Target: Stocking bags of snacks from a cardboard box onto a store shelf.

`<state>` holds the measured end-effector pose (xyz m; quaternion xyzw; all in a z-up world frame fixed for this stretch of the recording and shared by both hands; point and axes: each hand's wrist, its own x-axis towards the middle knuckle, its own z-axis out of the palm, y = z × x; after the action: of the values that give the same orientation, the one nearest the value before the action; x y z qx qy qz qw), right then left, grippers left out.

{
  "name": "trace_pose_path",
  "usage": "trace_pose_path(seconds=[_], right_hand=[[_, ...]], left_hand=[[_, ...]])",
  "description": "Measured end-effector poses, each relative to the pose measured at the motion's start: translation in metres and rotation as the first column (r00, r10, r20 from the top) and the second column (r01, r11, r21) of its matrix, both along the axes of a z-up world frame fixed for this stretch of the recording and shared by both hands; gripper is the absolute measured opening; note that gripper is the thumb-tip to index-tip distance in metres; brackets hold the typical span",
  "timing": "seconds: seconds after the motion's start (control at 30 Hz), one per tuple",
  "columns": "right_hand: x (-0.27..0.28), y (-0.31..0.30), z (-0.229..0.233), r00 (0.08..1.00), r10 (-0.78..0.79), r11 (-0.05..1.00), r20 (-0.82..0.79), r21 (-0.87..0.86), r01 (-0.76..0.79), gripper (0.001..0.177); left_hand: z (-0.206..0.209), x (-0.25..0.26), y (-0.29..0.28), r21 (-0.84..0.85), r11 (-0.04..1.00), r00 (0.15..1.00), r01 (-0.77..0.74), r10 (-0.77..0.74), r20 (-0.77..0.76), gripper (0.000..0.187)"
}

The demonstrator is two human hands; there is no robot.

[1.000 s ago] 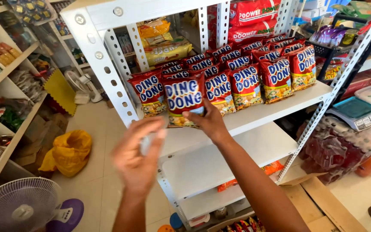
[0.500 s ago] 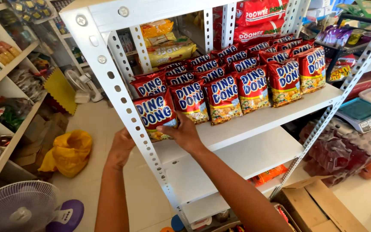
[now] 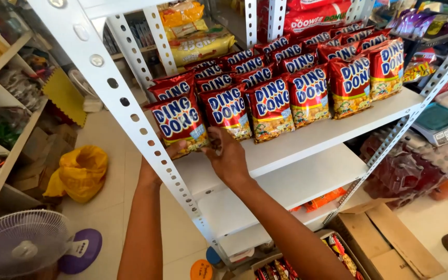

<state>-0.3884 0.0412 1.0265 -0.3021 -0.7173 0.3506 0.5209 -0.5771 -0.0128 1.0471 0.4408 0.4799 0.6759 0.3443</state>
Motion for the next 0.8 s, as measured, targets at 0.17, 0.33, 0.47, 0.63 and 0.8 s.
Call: trace_pose_path(seconds=[0.17, 0.33, 0.47, 0.63, 0.8], right_hand=[[0.005, -0.003, 0.006, 0.983, -0.057, 0.998, 0.175, 0.027, 0.053, 0.045], [0.004, 0.000, -0.012, 0.987, -0.047, 0.993, 0.151, 0.111, 0.031, 0.046], [0.004, -0.001, -0.017, 0.983, -0.070, 0.987, 0.172, 0.155, 0.044, 0.046], [0.002, -0.002, -0.021, 0.981, -0.066, 0.992, 0.182, 0.119, 0.044, 0.045], [0.001, 0.000, -0.027, 0.975, -0.082, 0.988, 0.205, 0.146, 0.053, 0.045]], left_hand=[[-0.023, -0.015, 0.021, -0.074, 0.994, 0.994, -0.081, 0.075, -0.073, 0.060], [-0.036, -0.024, 0.030, -0.099, 0.992, 0.995, -0.076, 0.070, -0.065, 0.058], [-0.051, -0.034, 0.046, -0.048, 0.997, 0.997, -0.053, 0.050, -0.052, 0.053], [-0.073, -0.055, 0.069, 0.057, 0.998, 1.000, 0.016, -0.016, -0.010, 0.048], [-0.081, -0.057, 0.073, 0.095, 0.995, 1.000, 0.022, -0.023, 0.011, 0.049]])
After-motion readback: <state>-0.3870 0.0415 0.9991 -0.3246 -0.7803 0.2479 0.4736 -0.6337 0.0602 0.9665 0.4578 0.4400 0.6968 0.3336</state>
